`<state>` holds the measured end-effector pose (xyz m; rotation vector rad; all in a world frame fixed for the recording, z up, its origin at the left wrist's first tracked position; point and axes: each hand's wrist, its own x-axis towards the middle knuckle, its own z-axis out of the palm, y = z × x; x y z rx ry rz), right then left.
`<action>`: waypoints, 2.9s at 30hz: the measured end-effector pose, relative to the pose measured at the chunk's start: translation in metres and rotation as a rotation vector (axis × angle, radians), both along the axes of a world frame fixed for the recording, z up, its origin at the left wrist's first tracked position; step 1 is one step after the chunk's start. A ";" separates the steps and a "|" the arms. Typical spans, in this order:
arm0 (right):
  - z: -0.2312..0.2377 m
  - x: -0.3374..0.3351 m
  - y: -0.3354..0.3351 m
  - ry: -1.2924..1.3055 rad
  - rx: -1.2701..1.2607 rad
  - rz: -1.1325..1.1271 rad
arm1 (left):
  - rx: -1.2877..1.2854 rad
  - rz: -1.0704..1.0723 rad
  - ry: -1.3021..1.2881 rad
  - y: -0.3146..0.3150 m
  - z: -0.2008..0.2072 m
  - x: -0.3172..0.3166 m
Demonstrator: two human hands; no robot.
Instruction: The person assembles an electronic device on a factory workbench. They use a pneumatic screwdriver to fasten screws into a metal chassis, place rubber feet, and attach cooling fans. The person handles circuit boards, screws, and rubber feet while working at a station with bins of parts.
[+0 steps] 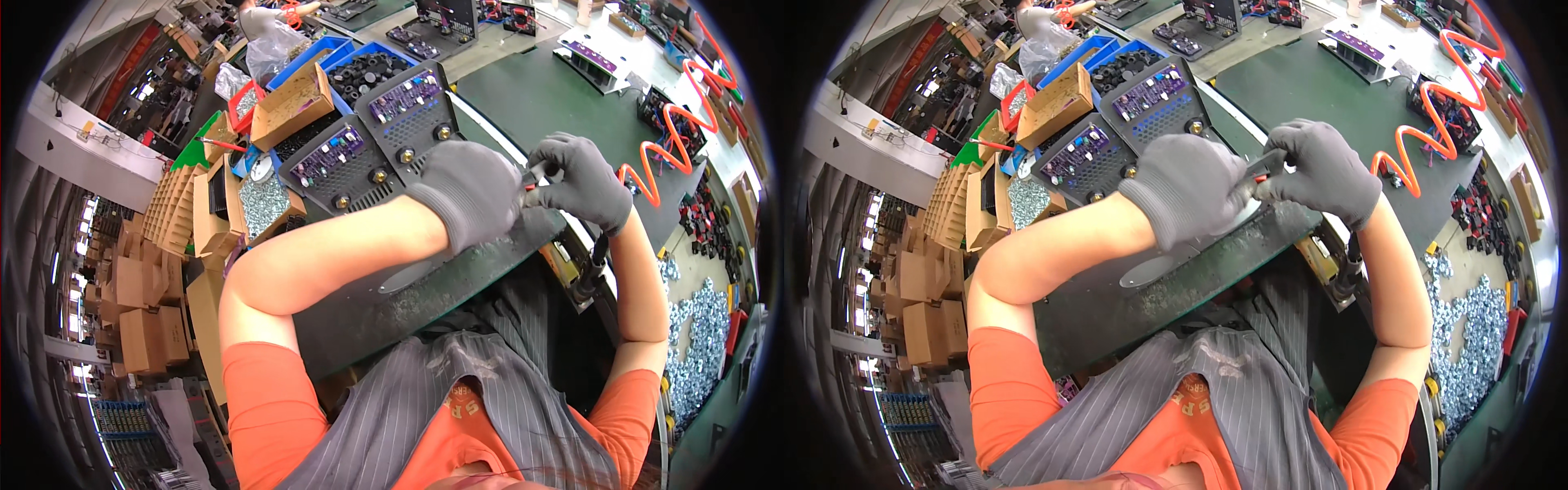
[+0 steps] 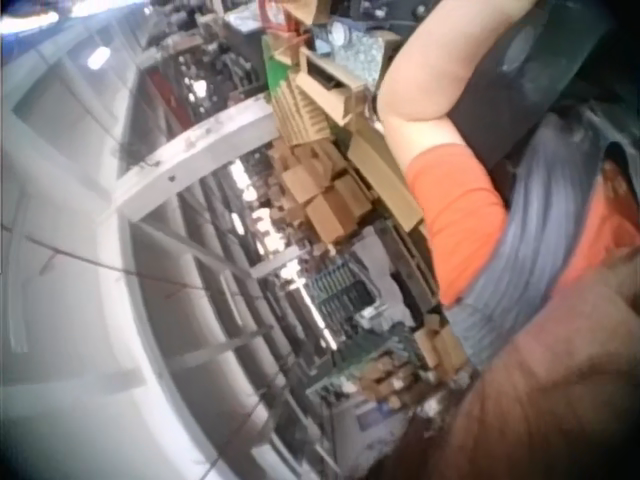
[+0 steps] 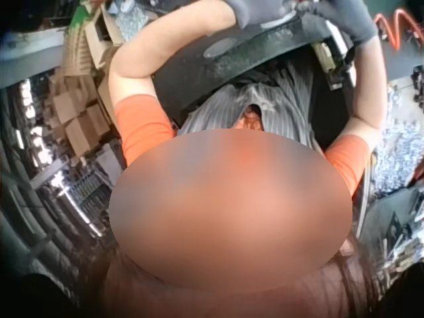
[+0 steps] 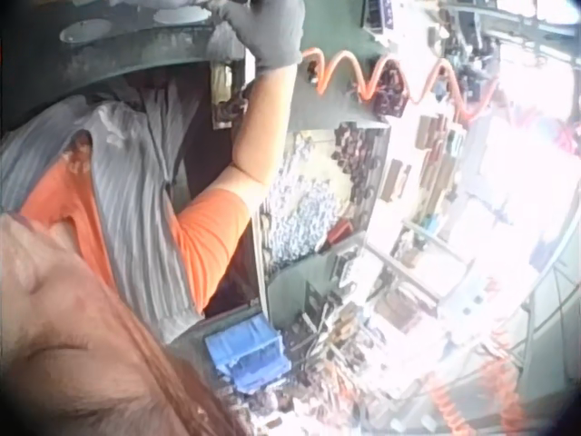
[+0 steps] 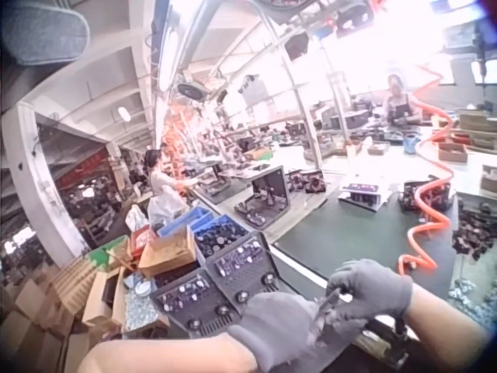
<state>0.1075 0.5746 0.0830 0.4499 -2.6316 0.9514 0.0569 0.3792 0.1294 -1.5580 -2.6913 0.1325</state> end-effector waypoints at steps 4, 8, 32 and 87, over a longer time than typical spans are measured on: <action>0.002 -0.002 0.008 -0.050 -0.021 0.082 | 0.012 -0.015 -0.056 -0.005 0.000 -0.002; 0.005 -0.004 0.012 -0.099 0.001 0.109 | -0.004 -0.015 0.012 -0.003 -0.003 0.000; -0.130 0.066 0.172 0.072 0.154 -0.917 | 0.047 -0.012 0.035 -0.003 -0.009 -0.003; -0.004 0.028 -0.155 0.345 0.392 -0.113 | 0.196 0.286 0.021 -0.148 -0.028 0.051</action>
